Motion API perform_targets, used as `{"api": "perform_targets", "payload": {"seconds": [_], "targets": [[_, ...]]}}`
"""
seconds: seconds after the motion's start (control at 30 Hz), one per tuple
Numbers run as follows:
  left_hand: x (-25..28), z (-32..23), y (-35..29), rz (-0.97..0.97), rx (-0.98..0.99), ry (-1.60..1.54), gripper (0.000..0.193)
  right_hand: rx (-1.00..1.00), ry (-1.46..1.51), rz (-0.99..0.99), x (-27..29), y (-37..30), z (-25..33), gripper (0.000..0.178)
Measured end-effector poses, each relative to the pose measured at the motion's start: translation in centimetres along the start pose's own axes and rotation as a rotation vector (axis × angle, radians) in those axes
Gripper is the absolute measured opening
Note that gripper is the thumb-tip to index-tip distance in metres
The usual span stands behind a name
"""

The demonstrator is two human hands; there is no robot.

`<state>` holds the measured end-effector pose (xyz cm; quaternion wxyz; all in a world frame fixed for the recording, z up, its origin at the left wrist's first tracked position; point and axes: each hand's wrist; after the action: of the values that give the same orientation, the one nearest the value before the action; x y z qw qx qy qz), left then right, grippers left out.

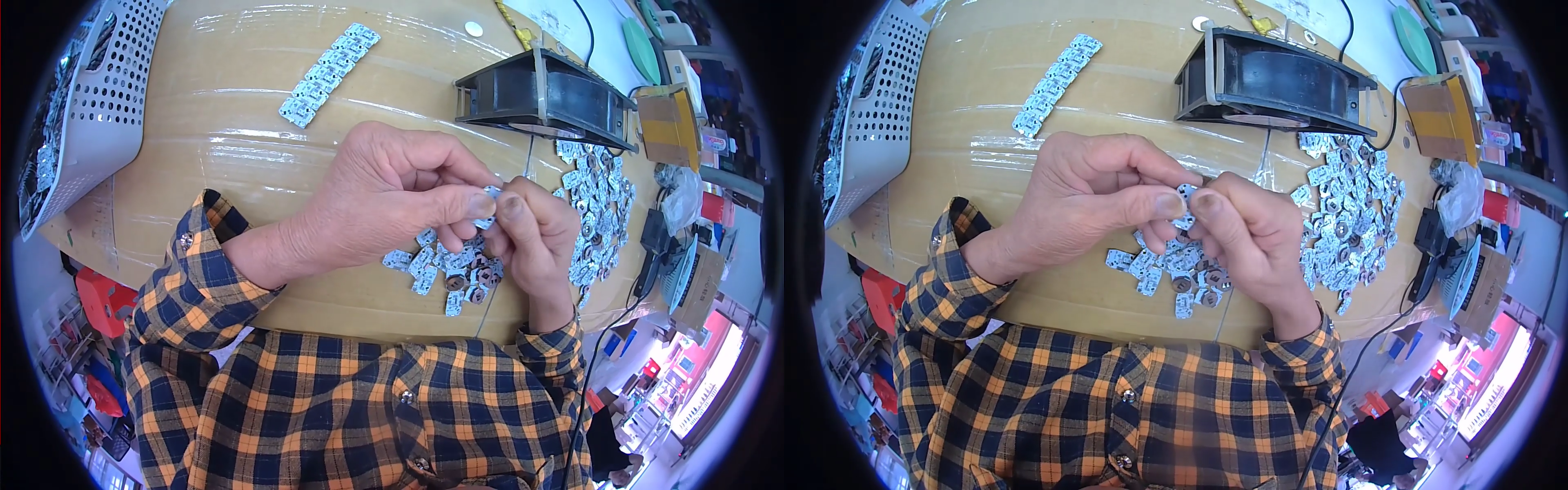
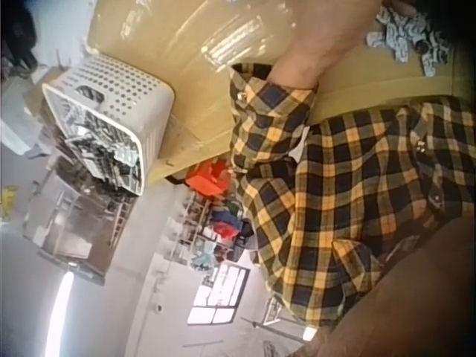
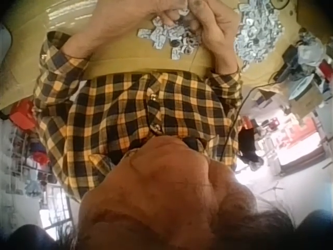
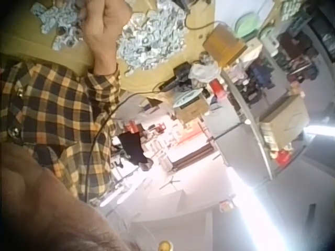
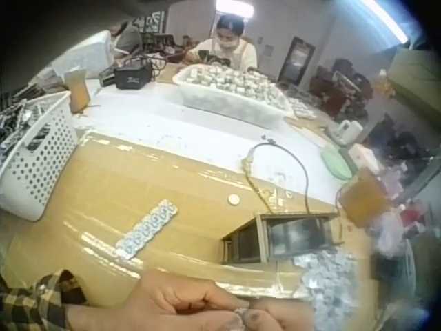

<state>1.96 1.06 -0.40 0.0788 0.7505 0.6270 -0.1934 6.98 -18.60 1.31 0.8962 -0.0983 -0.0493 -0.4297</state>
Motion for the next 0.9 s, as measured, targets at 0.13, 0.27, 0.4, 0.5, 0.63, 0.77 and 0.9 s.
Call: {"api": "perform_targets", "payload": {"seconds": [0.13,0.27,0.4,0.5,0.63,0.77,0.9], "targets": [[-0.2,-0.5,-0.3,0.020,-0.020,-0.100,0.017,-0.101,0.376,0.073,0.2,0.0,-0.3,0.031],[0.0,-0.3,-0.1,0.046,-0.017,-0.086,0.021,-0.149,0.501,0.068,-0.2,0.1,-0.4,0.032],[-0.1,0.0,-0.1,0.041,-0.020,-0.088,0.021,-0.151,0.472,0.039,-0.3,0.1,-0.3,0.033],[-0.5,0.8,0.0,-0.050,-0.054,-0.094,0.018,-0.116,0.343,-0.062,-0.8,0.4,-0.2,0.039],[-0.5,0.5,-0.3,-0.149,-0.362,0.298,0.014,-0.085,0.361,-0.091,-1.0,0.5,0.0,0.039],[0.1,0.2,-0.1,-0.114,-0.576,0.671,0.014,-0.124,0.363,-0.051,-0.9,0.5,-0.3,0.038],[0.0,0.5,0.0,-0.139,-0.701,0.739,0.016,-0.175,0.357,-0.018,-0.6,0.3,0.0,0.036]]}}
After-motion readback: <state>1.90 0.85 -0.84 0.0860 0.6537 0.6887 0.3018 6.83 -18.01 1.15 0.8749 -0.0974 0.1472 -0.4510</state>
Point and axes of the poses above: each hand's wrist, its own y-axis towards the middle knuckle, its own x-axis out of the back of the hand, z = x × y, and after that the axes turned 1 degree about y, right-handed
